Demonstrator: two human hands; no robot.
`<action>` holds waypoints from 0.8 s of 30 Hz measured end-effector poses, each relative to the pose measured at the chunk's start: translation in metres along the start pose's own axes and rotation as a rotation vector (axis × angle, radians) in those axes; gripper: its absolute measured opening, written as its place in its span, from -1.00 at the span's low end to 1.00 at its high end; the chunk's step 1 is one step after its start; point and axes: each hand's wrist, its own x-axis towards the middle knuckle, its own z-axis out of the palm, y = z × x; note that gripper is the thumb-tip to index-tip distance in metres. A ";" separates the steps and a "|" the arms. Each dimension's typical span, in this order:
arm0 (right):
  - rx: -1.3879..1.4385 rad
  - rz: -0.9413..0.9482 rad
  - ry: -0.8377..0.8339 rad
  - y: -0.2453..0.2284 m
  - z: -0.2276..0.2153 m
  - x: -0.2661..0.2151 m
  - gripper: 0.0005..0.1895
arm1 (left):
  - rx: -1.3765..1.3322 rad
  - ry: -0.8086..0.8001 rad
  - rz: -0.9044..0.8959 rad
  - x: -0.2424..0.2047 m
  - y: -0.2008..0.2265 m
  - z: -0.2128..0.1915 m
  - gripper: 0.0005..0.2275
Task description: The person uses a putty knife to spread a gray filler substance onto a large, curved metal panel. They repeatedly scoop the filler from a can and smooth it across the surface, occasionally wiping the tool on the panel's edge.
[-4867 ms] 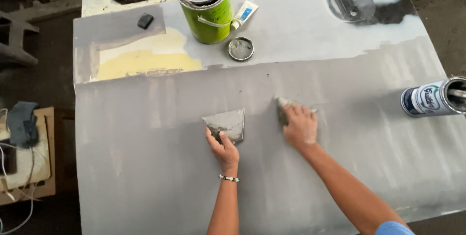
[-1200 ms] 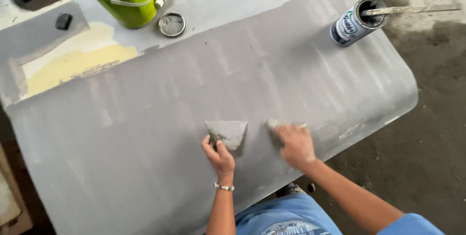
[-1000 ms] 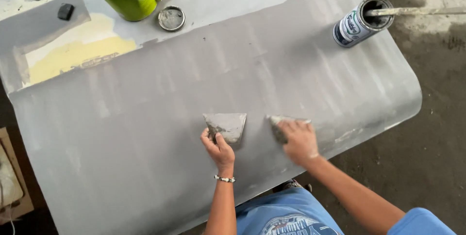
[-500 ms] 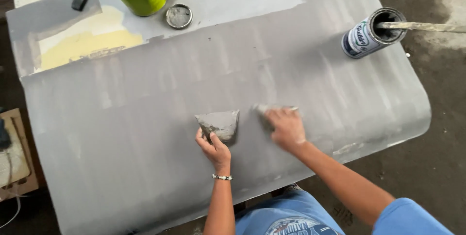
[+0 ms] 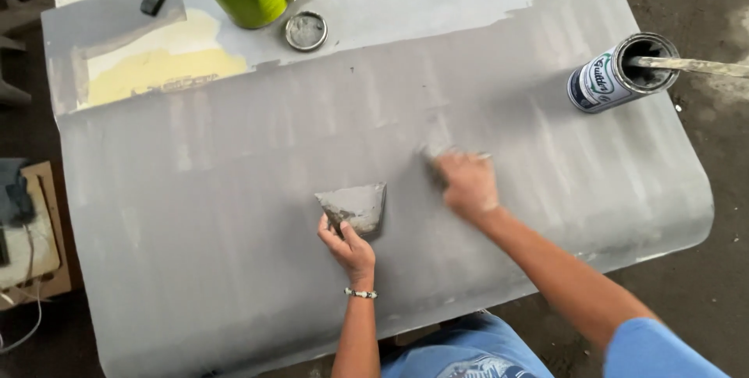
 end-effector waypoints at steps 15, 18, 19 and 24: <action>0.036 -0.217 -0.298 0.009 -0.024 -0.101 -0.42 | 0.047 -0.017 0.059 0.003 0.001 0.008 -0.63; -0.058 0.195 -0.447 0.009 -0.044 -0.114 -0.43 | 0.090 -0.019 0.105 -0.004 -0.004 0.001 -0.64; -0.066 0.200 -0.434 0.009 -0.039 -0.122 -0.43 | 0.077 -0.022 0.113 0.003 -0.006 0.007 -0.64; -0.123 0.113 -0.196 0.010 -0.043 -0.157 -0.18 | 0.120 -0.070 0.094 0.001 -0.010 0.002 -0.69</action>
